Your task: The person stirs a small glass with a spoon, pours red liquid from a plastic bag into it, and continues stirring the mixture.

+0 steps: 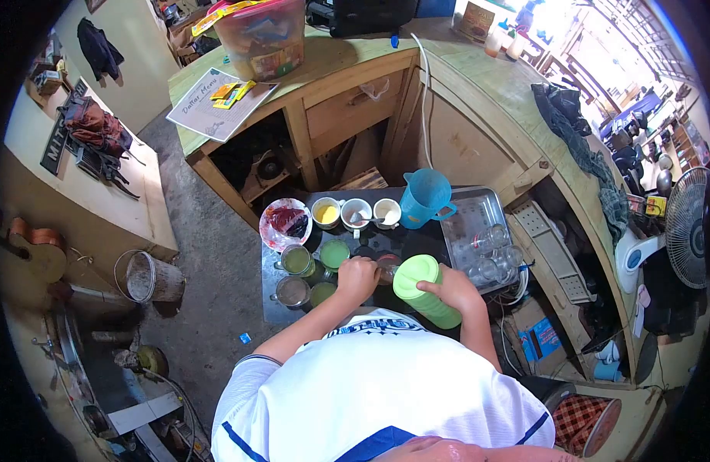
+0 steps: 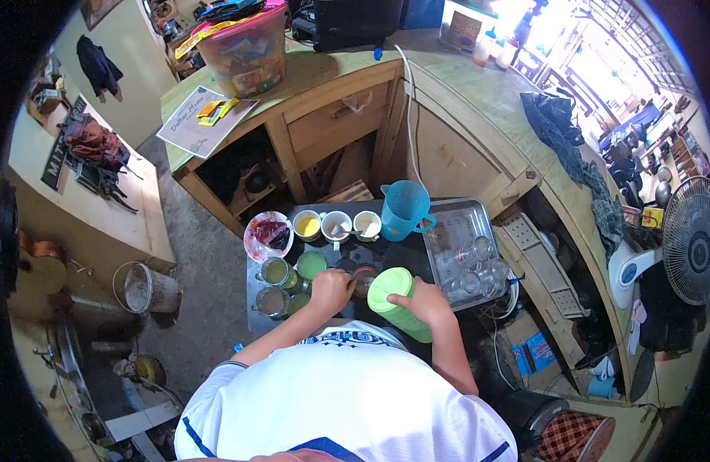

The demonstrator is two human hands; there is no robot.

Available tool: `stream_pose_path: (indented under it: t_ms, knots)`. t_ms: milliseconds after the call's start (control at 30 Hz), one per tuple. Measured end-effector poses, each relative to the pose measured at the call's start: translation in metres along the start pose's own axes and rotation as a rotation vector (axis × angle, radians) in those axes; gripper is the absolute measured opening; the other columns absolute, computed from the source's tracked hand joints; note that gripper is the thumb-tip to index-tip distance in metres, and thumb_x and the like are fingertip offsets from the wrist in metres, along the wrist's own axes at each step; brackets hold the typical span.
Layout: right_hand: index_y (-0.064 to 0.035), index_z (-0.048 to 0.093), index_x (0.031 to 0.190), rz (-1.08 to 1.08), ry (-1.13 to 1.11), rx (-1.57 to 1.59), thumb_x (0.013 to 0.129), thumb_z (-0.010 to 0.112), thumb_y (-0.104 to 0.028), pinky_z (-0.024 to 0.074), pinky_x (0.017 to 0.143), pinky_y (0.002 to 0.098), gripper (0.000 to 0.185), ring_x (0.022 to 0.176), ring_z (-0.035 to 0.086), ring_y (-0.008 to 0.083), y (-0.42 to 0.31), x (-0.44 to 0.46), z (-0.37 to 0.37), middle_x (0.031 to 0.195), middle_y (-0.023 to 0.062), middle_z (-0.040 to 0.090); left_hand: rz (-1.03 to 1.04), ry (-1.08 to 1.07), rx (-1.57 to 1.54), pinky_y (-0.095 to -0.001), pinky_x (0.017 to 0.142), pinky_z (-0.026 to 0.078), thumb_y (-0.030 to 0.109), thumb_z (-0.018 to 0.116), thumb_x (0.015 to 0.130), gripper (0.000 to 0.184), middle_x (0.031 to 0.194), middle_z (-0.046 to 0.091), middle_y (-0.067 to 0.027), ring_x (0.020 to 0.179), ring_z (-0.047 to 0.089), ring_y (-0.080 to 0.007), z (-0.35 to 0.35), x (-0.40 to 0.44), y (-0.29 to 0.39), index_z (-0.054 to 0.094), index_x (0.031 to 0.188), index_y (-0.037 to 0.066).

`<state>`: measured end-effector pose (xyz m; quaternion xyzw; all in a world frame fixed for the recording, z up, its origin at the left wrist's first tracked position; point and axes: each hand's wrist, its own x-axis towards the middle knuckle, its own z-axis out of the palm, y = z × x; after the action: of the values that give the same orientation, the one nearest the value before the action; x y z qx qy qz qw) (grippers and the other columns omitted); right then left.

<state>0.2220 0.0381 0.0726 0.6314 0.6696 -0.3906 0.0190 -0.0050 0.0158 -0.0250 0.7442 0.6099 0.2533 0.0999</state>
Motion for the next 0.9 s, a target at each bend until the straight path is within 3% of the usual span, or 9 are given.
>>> stream_pose_path:
  t_ms: [633,700,767,900]
  knots:
    - [0.0024,0.056,0.118,-0.035,-0.006,0.030,0.074,0.070,-0.053,0.0466,0.090,0.0419,0.072,0.104,0.060,0.0382,0.005,0.003,0.000,0.109,0.0252,0.063,-0.028,-0.024,-0.004,-0.0418,0.061,0.050,0.019,0.067,0.073,0.015,0.068,0.063,-0.0102,0.067,0.063,-0.0285,-0.006,0.001,0.003,0.067,0.067,0.005]
    - [-0.0002,0.056,0.119,-0.046,-0.020,0.043,0.075,0.069,-0.053,0.0466,0.090,0.0414,0.070,0.105,0.060,0.0373,0.008,0.004,-0.004,0.110,0.0243,0.063,-0.017,-0.005,-0.021,-0.0426,0.059,0.051,0.019,0.068,0.072,0.017,0.067,0.063,-0.0123,0.065,0.063,-0.0308,-0.006,0.002,0.003,0.067,0.066,0.004]
    - [-0.0020,0.057,0.121,-0.028,-0.030,0.099,0.077,0.068,-0.049,0.0464,0.091,0.0403,0.066,0.105,0.061,0.0354,0.009,0.003,-0.007,0.111,0.0225,0.064,-0.044,-0.061,0.014,-0.0409,0.063,0.049,0.021,0.067,0.074,0.015,0.070,0.064,-0.0079,0.070,0.063,-0.0258,-0.003,0.000,0.001,0.068,0.069,0.007]
    - [-0.0037,0.061,0.119,0.024,-0.006,0.197,0.079,0.067,-0.046,0.0467,0.090,0.0386,0.059,0.102,0.063,0.0321,0.019,0.006,-0.005,0.109,0.0208,0.066,-0.038,-0.058,0.015,-0.0410,0.063,0.049,0.021,0.067,0.074,0.015,0.070,0.064,-0.0080,0.069,0.064,-0.0260,-0.003,0.000,0.001,0.068,0.069,0.007]
